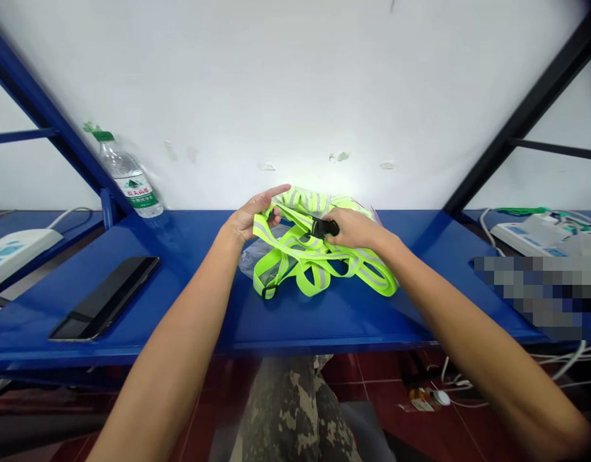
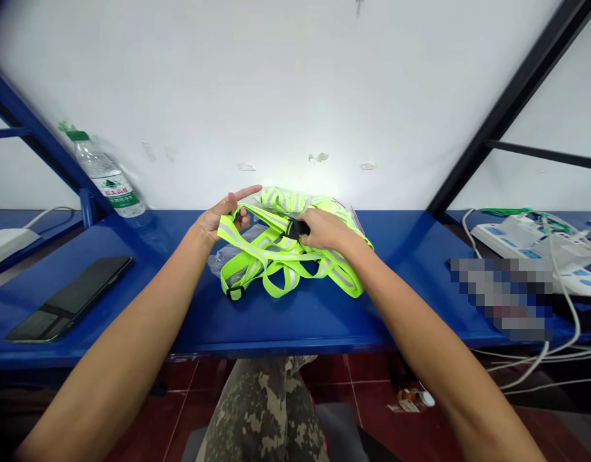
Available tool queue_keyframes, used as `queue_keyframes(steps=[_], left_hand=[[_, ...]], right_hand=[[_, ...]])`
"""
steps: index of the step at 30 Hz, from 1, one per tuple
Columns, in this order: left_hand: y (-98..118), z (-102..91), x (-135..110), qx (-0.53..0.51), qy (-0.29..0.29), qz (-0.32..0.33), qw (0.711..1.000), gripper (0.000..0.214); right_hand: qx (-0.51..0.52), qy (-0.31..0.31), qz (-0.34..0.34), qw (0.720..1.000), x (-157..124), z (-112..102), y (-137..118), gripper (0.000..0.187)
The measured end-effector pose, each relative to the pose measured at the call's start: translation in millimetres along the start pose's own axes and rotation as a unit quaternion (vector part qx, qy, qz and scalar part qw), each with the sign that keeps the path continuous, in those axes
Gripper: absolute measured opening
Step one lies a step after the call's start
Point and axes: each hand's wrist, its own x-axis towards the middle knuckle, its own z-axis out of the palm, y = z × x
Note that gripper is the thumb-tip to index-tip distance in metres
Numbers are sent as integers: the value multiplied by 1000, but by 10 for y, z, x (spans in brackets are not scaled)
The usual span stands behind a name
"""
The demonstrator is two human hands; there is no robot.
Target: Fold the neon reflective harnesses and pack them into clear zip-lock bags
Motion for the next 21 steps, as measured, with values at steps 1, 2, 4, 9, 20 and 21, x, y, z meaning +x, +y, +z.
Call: queue_keyframes(steps=[1,2,4,9,20,21], left_hand=[[4,-24,-11,18,0,-2,1000,77],[13,-39,-19,47,2,-9,999,75],[50,-23,-25,149,21,-37,988,69],[72,287,71,521,108,-6,846,60],[-328,740,252,556,10,49,829,48],[-301,729,252,549,13,42,835,47]], right_hand=[[-3,1,-1,1000,5,24,16,35],[7,4,-3,1000,3,41,36,38],[45,11,-3,999,-7,65,74,38],[-1,15,-15,1000,-18,110,53,42],[-34,78,-37,996,-123,71,-92,49],[-36,79,-41,995,-125,54,-82,49]])
